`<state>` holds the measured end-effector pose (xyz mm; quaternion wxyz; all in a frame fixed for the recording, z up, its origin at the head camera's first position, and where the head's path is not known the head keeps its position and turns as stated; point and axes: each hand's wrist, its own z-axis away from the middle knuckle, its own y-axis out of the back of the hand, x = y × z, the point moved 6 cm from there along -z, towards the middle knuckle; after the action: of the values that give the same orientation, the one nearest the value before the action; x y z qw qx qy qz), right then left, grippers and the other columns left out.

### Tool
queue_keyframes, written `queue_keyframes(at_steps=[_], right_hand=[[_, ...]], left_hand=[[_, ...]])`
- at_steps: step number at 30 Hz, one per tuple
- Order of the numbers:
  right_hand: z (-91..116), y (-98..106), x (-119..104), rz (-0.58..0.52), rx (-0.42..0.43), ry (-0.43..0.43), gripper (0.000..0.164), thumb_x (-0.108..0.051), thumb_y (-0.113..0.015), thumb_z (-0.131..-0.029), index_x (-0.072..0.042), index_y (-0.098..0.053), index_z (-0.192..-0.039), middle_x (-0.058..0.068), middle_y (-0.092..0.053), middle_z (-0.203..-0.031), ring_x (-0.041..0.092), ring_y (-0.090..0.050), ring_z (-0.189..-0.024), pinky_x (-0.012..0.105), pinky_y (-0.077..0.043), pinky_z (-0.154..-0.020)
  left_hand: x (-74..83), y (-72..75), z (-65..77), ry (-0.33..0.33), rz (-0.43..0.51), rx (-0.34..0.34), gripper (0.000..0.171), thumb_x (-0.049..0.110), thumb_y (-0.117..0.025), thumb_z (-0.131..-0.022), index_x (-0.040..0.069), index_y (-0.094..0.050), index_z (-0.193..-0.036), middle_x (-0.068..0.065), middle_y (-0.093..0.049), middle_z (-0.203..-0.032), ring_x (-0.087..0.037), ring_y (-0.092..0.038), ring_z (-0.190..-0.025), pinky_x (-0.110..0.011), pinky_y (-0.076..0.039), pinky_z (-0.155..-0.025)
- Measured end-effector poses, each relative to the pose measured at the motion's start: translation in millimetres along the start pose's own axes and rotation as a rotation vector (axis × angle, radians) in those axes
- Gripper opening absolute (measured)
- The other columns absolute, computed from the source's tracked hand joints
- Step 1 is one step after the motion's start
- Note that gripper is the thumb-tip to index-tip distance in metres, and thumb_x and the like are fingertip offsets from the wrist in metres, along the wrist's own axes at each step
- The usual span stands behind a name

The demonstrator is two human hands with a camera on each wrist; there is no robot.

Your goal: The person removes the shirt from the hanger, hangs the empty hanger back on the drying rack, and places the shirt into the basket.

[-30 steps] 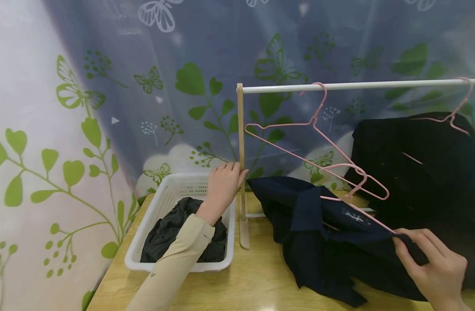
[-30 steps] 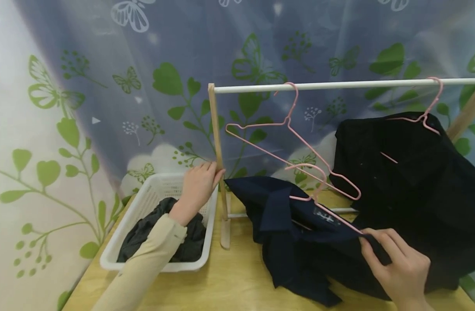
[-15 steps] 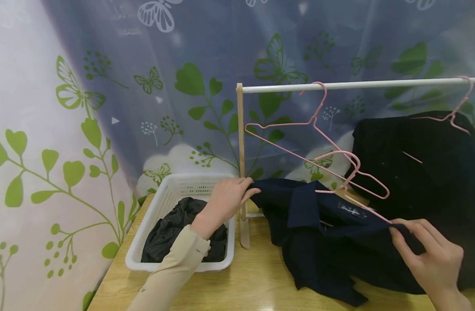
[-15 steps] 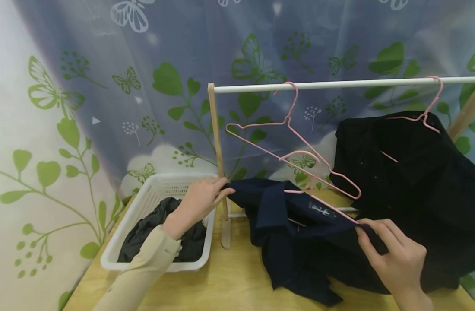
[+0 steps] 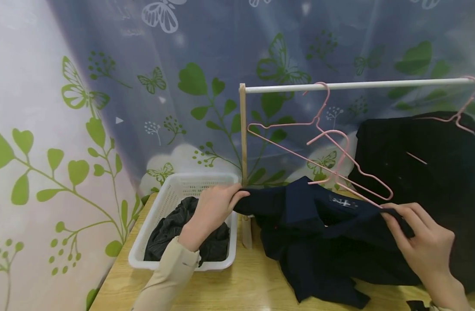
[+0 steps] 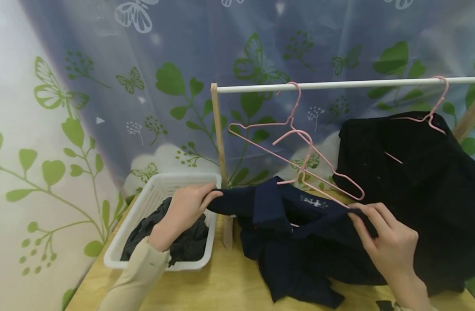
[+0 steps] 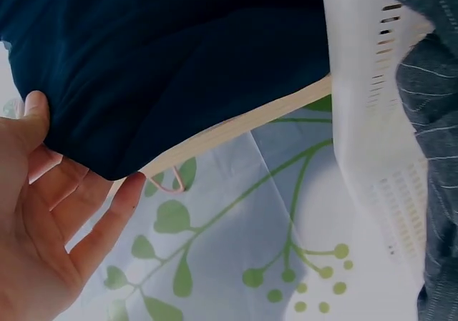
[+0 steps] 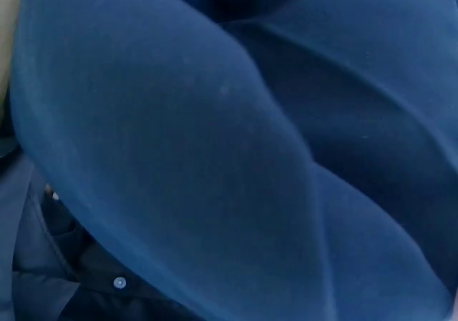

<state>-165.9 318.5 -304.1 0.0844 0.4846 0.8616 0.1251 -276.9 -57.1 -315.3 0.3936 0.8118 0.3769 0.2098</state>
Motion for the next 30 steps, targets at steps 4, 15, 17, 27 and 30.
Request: queue_keyframes(at_steps=[4,15,17,27,30], right_hand=[[-3,-5,-4,0.015,0.008,0.007,0.061,-0.053,-0.054,-0.102,0.004,-0.074,-0.091,0.017,-0.066,-0.08,0.014,-0.044,-0.045,0.018,-0.02,-0.038],[-1,-35,-7,0.028,-0.151,-0.079,0.06,-0.061,-0.051,-0.098,-0.01,-0.074,-0.119,0.014,-0.062,-0.093,0.019,-0.052,-0.058,0.021,-0.032,-0.043],[0,-40,-9,0.029,-0.199,-0.088,0.065,-0.064,-0.048,-0.097,-0.01,-0.071,-0.125,0.011,-0.064,-0.091,0.022,-0.058,-0.063,0.021,-0.035,-0.045],[10,-62,-23,-0.065,-0.308,-0.056,0.059,-0.06,-0.044,-0.1,-0.013,-0.074,-0.118,0.0,-0.066,-0.086,0.011,-0.056,-0.067,0.022,-0.042,-0.061],[14,-65,-25,-0.127,-0.248,-0.086,0.054,-0.055,-0.046,-0.102,-0.013,-0.076,-0.118,0.003,-0.068,-0.09,0.018,-0.061,-0.078,0.019,-0.044,-0.075]], left_hand=[[-2.7,6.5,9.3,-0.007,-0.001,0.08,0.025,0.037,-0.063,-0.099,0.019,-0.057,-0.083,0.008,-0.033,-0.052,-0.006,-0.031,-0.041,-0.023,-0.022,-0.042],[-13.9,20.8,37.6,0.024,0.017,0.281,0.03,0.039,-0.06,-0.1,0.018,-0.06,-0.078,0.007,-0.035,-0.049,-0.003,-0.024,-0.039,-0.019,-0.014,-0.042],[-17.6,22.4,44.9,0.044,0.01,0.321,0.029,0.038,-0.062,-0.099,0.017,-0.064,-0.079,0.005,-0.039,-0.048,-0.003,-0.023,-0.039,-0.018,-0.013,-0.042],[-36.6,17.9,83.9,0.256,0.097,0.326,0.009,0.026,-0.075,-0.091,0.017,-0.074,-0.086,0.011,-0.037,-0.046,0.005,-0.018,-0.041,-0.018,-0.019,-0.04],[-40.3,12.1,93.9,0.308,0.158,0.276,0.01,0.026,-0.072,-0.094,0.017,-0.074,-0.09,0.011,-0.039,-0.047,0.005,-0.02,-0.04,-0.018,-0.023,-0.041]])
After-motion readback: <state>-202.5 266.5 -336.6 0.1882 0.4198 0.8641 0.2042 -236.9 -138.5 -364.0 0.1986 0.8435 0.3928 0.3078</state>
